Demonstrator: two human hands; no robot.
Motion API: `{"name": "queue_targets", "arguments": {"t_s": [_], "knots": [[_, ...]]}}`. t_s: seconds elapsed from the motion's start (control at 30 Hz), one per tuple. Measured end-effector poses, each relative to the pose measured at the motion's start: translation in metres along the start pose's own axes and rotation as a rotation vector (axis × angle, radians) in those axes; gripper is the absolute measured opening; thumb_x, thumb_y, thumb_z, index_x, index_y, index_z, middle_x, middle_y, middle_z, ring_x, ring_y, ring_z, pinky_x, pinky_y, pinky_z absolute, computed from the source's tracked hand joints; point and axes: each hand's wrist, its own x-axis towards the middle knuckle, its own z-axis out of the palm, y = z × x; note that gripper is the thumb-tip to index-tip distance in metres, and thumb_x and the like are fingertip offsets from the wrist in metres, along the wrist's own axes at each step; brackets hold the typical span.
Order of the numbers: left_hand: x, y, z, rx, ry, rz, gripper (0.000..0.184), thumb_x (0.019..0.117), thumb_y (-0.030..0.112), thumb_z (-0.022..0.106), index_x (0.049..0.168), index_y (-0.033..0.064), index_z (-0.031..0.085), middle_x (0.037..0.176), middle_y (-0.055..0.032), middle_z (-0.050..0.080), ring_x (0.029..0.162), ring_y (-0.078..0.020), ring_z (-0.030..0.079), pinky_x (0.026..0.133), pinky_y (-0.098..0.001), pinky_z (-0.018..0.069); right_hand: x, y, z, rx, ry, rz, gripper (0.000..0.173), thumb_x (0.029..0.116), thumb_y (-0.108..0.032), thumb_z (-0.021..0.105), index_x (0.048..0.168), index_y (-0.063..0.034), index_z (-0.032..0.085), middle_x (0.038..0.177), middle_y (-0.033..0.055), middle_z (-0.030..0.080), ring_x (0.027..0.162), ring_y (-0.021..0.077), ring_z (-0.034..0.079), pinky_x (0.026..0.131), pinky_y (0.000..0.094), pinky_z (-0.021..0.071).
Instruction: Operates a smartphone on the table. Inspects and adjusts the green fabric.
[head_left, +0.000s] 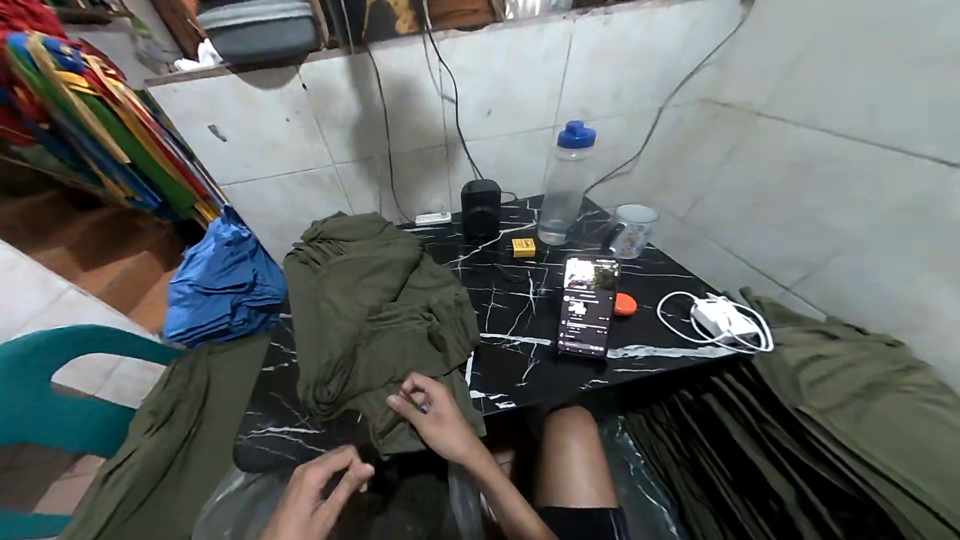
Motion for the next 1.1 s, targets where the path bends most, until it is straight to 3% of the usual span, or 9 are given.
{"name": "queue_targets", "arguments": {"t_s": [0.2, 0.3, 0.37, 0.5, 0.6, 0.67, 0.8, 0.93, 1.1], "knots": [[0.025, -0.014, 0.033, 0.302, 0.357, 0.01, 0.043, 0.0868, 0.055, 0.074, 0.114, 0.0225, 0.077, 0.12, -0.0041, 0.067, 0.109, -0.0176, 0.064, 0.089, -0.0363, 0.0576, 0.0, 0.007, 0.0, 0.014, -0.059, -0.126, 0.031, 0.0982, -0.033, 0.07, 0.101, -0.0028, 0.066, 0.087, 0.0044, 0.065, 0.08, 0.0096, 0.062, 0.075, 0.0281, 0.0541], [0.031, -0.011, 0.046, 0.357, 0.472, 0.012, 0.019, 0.0838, 0.025, 0.073, 0.097, 0.0127, 0.077, 0.097, -0.0025, 0.073, 0.087, -0.0138, 0.07, 0.076, -0.0335, 0.0602, -0.012, -0.014, -0.009, -0.414, -0.084, -0.108, 0.032, 0.09, -0.026, 0.076, 0.113, -0.0048, 0.07, 0.113, 0.0105, 0.067, 0.098, 0.0207, 0.066, 0.087, 0.04, 0.0559], [0.034, -0.003, 0.04, 0.349, 0.605, -0.038, 0.017, 0.078, 0.012, 0.069, 0.093, 0.0055, 0.074, 0.083, -0.0034, 0.07, 0.069, -0.0094, 0.066, 0.061, -0.027, 0.0569, -0.023, -0.042, -0.018, -0.805, -0.035, 0.02, 0.037, 0.0859, -0.013, 0.071, 0.123, -0.0109, 0.069, 0.128, 0.0134, 0.063, 0.095, 0.0289, 0.07, 0.08, 0.0487, 0.0589], [0.051, 0.008, 0.023, -0.01, 0.564, -0.198, 0.038, 0.0889, 0.005, 0.055, 0.126, 0.0045, 0.061, 0.092, -0.0024, 0.072, 0.059, -0.0089, 0.066, 0.049, -0.0278, 0.0568, -0.034, -0.049, -0.044, -0.934, 0.445, -0.055, 0.027, 0.0849, -0.007, 0.068, 0.112, -0.0076, 0.074, 0.103, 0.0123, 0.073, 0.079, 0.029, 0.073, 0.068, 0.0496, 0.0607], [0.085, 0.001, 0.025, -0.448, 0.316, -0.052, 0.053, 0.0988, 0.009, 0.052, 0.151, 0.0099, 0.042, 0.129, -0.0086, 0.067, 0.094, -0.0234, 0.074, 0.078, -0.0395, 0.0655, -0.031, -0.037, -0.054, -0.686, 0.439, -0.082, 0.026, 0.0903, -0.015, 0.067, 0.115, -0.0092, 0.072, 0.098, 0.0063, 0.074, 0.088, 0.0204, 0.072, 0.079, 0.0436, 0.0606], [0.116, -0.009, 0.033, -0.56, 0.189, 0.037, 0.062, 0.0997, 0.011, 0.055, 0.157, 0.0165, 0.032, 0.151, -0.0073, 0.055, 0.13, -0.0291, 0.061, 0.106, -0.0455, 0.0549, -0.027, -0.029, -0.056, -0.56, 0.236, 0.011, 0.027, 0.0942, -0.02, 0.066, 0.119, -0.0119, 0.069, 0.105, 0.0052, 0.073, 0.098, 0.018, 0.07, 0.089, 0.0417, 0.0581], [0.166, -0.028, 0.052, -0.181, 0.173, 0.156, 0.055, 0.0887, 0.002, 0.062, 0.141, 0.0143, 0.05, 0.154, 0.0002, 0.05, 0.145, -0.0188, 0.044, 0.115, -0.0439, 0.0458, -0.024, -0.022, -0.058, -0.773, -0.006, 0.058, 0.031, 0.0925, -0.017, 0.066, 0.123, -0.0133, 0.07, 0.117, 0.0106, 0.068, 0.104, 0.0272, 0.068, 0.088, 0.0494, 0.0568], [0.19, -0.032, 0.063, 0.253, 0.215, 0.123, 0.057, 0.0925, 0.036, 0.07, 0.144, 0.0187, 0.055, 0.159, 0.0063, 0.045, 0.152, -0.0235, 0.032, 0.12, -0.0546, 0.0326, -0.028, -0.025, -0.056, -0.868, -0.063, 0.061, 0.034, 0.0981, -0.037, 0.066, 0.125, -0.017, 0.07, 0.124, 0.0115, 0.065, 0.095, 0.0285, 0.07, 0.082, 0.0491, 0.0584], [0.214, -0.021, 0.074, 0.656, 0.201, 0.02, 0.061, 0.1042, 0.062, 0.035, 0.155, 0.031, 0.046, 0.166, -0.0032, 0.035, 0.155, -0.0336, 0.025, 0.122, -0.0591, 0.0217, -0.026, -0.032, -0.043, -0.931, -0.083, 0.115, 0.034, 0.0992, -0.035, 0.064, 0.126, -0.0147, 0.069, 0.135, 0.0151, 0.059, 0.087, 0.0304, 0.071, 0.078, 0.049, 0.0595]]}}
